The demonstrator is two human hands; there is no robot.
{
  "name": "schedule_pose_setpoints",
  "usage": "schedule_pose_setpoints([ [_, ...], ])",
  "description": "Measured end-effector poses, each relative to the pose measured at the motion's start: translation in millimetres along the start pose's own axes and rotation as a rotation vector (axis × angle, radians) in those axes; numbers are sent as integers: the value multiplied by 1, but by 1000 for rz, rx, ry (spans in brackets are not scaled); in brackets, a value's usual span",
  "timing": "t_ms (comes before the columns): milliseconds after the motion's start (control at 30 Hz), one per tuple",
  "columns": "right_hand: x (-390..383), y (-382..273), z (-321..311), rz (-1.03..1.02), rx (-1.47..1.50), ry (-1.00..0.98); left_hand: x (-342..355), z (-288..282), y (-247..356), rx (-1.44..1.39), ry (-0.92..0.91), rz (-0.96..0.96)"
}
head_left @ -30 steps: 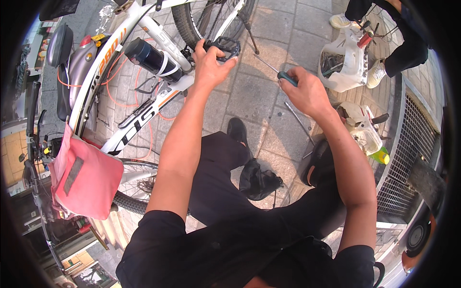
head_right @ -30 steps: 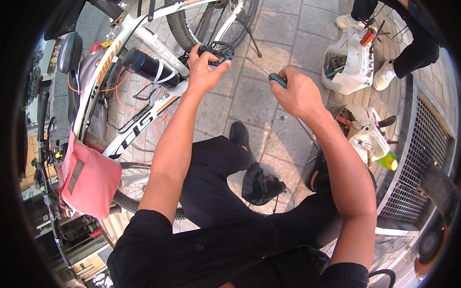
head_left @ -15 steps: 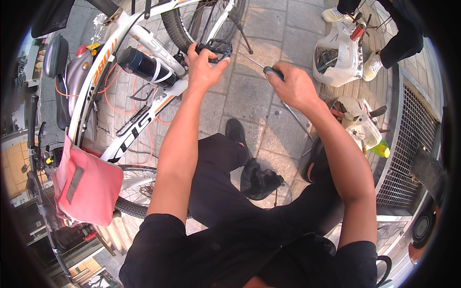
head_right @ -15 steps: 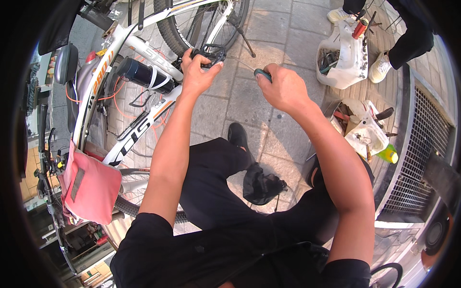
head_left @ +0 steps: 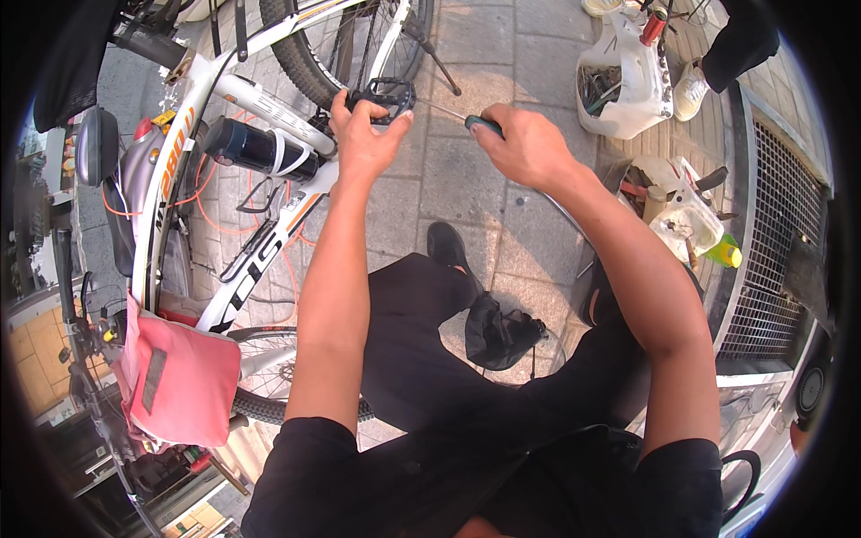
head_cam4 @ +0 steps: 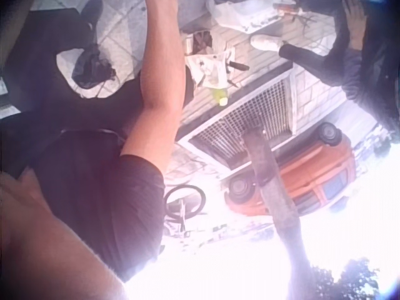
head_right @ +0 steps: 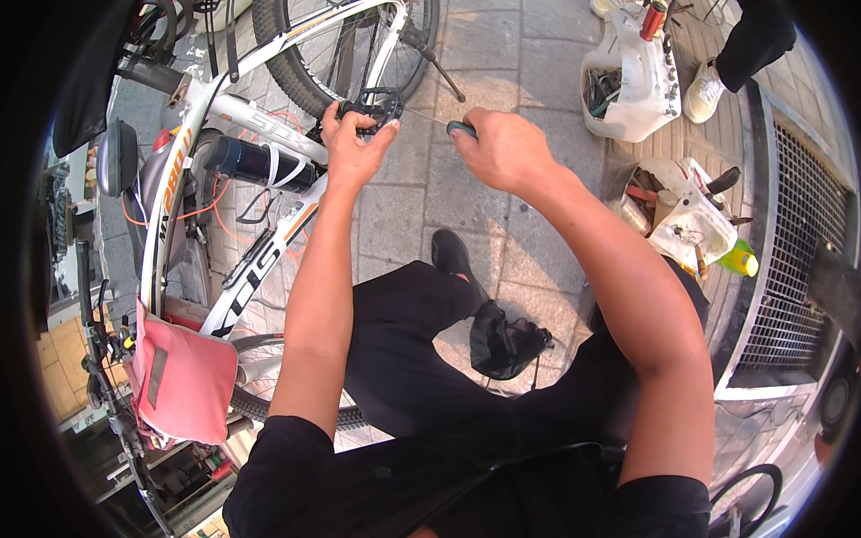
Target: The person uses a screwdriver to adjust a bicycle pedal held in their hands. They then wipe the pedal with a cloth, insert a small metal pin, and attach the pedal to the bicycle crank arm, tightening it with the screwdriver.
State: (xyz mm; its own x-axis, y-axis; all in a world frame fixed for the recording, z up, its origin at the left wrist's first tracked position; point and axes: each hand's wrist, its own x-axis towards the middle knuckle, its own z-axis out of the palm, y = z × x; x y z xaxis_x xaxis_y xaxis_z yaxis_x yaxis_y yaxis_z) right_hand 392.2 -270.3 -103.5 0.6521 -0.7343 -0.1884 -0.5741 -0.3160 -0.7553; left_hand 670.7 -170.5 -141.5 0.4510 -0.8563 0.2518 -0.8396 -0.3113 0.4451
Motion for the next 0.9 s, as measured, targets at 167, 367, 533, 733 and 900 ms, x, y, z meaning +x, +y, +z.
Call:
schedule_pose_setpoints([
  [167,4,1,4,14,24,-15,1,0,2,19,1,11],
  [367,10,9,10,6,-11,-70,1,0,2,-9,-6,-15],
  [533,8,1,0,43,2,-61,1,2,-3,4,-7,-8],
  [733,8,5,1,6,25,-24,1,1,1,15,-5,-6],
  [900,11,7,5,-36,16,6,2,1,0,26,-11,-10],
])
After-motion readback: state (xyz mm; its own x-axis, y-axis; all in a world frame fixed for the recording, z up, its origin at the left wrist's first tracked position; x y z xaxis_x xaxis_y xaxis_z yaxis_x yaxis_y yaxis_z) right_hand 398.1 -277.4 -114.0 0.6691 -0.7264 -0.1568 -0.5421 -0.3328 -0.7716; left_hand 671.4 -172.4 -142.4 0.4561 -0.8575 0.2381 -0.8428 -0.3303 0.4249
